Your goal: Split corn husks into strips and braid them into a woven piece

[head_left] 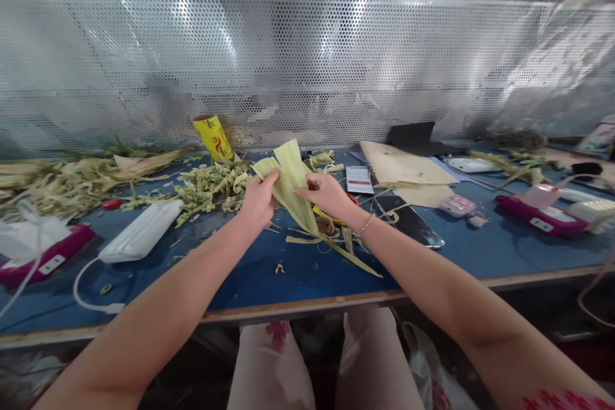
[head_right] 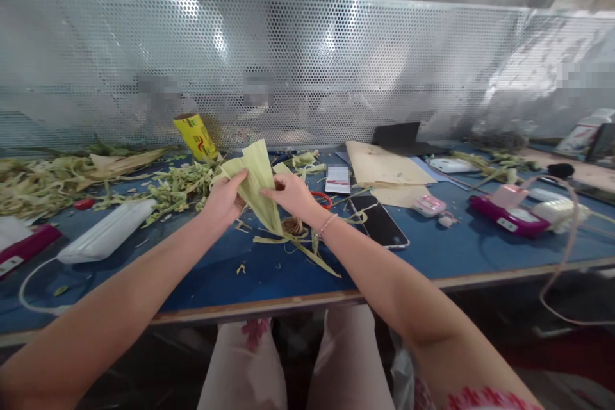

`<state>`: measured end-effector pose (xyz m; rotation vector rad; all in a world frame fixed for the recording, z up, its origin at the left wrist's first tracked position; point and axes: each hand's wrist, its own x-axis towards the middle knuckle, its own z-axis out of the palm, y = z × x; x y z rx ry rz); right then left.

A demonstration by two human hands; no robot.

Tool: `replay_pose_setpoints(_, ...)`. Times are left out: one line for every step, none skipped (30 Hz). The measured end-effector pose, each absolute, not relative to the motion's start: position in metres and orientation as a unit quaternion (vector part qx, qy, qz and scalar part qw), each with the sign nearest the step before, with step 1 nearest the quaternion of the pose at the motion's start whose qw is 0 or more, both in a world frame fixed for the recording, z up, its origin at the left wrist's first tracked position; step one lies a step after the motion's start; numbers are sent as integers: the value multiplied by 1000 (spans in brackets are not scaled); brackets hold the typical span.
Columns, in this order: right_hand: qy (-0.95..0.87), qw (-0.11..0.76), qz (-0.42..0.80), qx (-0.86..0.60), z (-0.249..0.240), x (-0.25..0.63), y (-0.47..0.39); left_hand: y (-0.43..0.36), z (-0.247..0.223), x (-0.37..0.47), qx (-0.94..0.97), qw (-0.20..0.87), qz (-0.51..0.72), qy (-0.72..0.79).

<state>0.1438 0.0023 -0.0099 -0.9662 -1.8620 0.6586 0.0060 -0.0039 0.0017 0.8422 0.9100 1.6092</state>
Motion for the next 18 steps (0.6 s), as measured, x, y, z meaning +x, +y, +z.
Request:
replay_pose_setpoints(-747,451,275,-404,-10,144,4,-4,1,6,368,535,663,372)
replay_pose_setpoints(-738,455,277,-414,-10,145,6,-5,0,7,387,542,650,366)
replay_pose_setpoints(-730,465,274,-420,-10,146,7,-6,-1,8,404,547,637,364)
replay_pose_setpoints(-723,476,268,-423,-11,146,8,-7,-2,9,417,547,626,367)
replay_pose_setpoints(-720,483,259,-425,-11,146,9,-8,-3,10,422,544,621,374)
replay_pose_setpoints(-722,487,245,-427,-11,146,9,-9,-4,11,421,539,621,383)
replay_pose_setpoints(-728,489,222,-427,-11,146,8,-10,-5,12,415,535,624,391)
replay_pose_setpoints(-738,491,190,-422,-11,145,8,-10,-5,12,404,533,628,399)
replay_pose_setpoints(-753,491,153,-410,-12,145,7,-9,-5,12,394,533,631,403)
replay_pose_setpoints(-771,491,116,-388,-12,144,6,-8,-5,12,386,534,634,404)
replay_pose_setpoints(-790,489,82,-361,-13,144,4,-7,-5,12,380,534,638,403)
replay_pose_setpoints(-807,484,54,-333,-13,144,2,-6,-5,11,373,532,643,405)
replay_pose_setpoints(-823,477,34,-307,-13,145,0,-4,-5,10,365,526,649,411)
replay_pose_setpoints(-836,469,21,-286,-13,144,-2,-2,-5,10,356,517,655,421)
replay_pose_setpoints(-846,460,14,-271,-13,144,-5,-1,-4,9,350,508,658,432)
replay_pose_setpoints(-852,453,16,-261,-12,144,-7,1,-4,8,340,499,663,443)
replay_pose_setpoints(-853,451,28,-260,-11,143,-9,2,-4,7,333,491,669,449)
replay_pose_setpoints(-847,454,52,-270,-10,142,-10,3,-3,7,329,488,673,447)
